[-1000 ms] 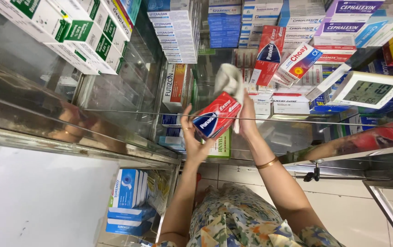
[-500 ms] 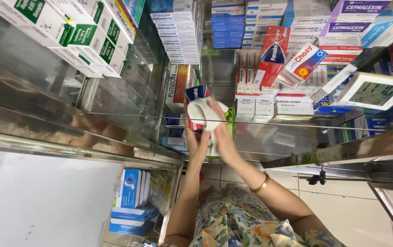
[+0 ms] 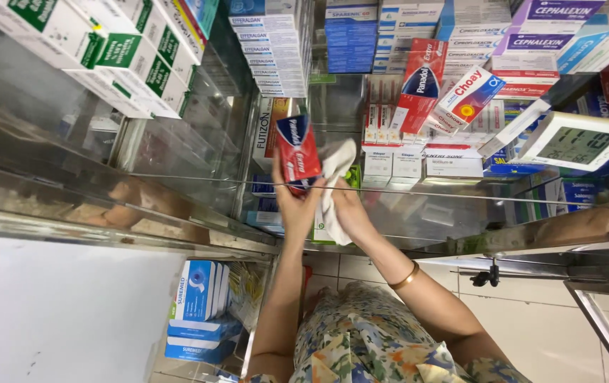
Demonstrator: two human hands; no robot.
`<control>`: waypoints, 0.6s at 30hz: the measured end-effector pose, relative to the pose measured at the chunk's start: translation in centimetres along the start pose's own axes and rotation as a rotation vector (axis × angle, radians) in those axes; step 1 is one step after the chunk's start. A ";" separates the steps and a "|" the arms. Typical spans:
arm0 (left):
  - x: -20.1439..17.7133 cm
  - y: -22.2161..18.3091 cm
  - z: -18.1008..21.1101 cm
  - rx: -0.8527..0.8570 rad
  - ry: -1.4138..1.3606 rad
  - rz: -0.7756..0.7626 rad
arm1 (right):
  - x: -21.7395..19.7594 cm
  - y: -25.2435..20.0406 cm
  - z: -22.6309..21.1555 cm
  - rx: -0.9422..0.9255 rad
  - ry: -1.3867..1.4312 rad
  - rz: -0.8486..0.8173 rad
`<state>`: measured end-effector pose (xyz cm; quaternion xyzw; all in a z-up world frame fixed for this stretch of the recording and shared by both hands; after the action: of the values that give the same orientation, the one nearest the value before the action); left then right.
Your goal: The person wipes down various medicine boxes, a digital thermometer, and the glass shelves of a display case using a cloth.
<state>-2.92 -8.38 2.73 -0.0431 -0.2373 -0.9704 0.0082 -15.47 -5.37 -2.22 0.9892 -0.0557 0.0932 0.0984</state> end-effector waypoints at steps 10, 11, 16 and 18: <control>-2.0 5.8 4.2 0.361 0.888 0.066 | 2.2 -2.3 -5.5 -0.061 -0.636 -0.125; -2.2 6.2 3.9 0.363 0.907 0.076 | 3.1 -2.5 -6.2 -0.199 -0.909 -0.164; -2.7 7.5 3.1 0.367 0.953 0.090 | 4.3 -2.9 -6.5 -0.281 -1.221 -0.263; -2.4 7.7 4.0 0.527 1.132 0.133 | 4.2 -2.8 -6.0 -0.242 -1.263 -0.280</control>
<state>0.11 -13.35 9.60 0.4661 -0.4242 -0.7492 0.2035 -12.01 -1.78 3.88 0.8335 0.0163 -0.5261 0.1683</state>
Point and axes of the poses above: each hand's wrist, its own y-axis towards the middle knuckle, its own x-axis out of the palm, z = x × y, the point moved 5 cm from there along y, towards the middle knuckle, and after that the axes turned 8 degrees about x, right-handed, at the moved point
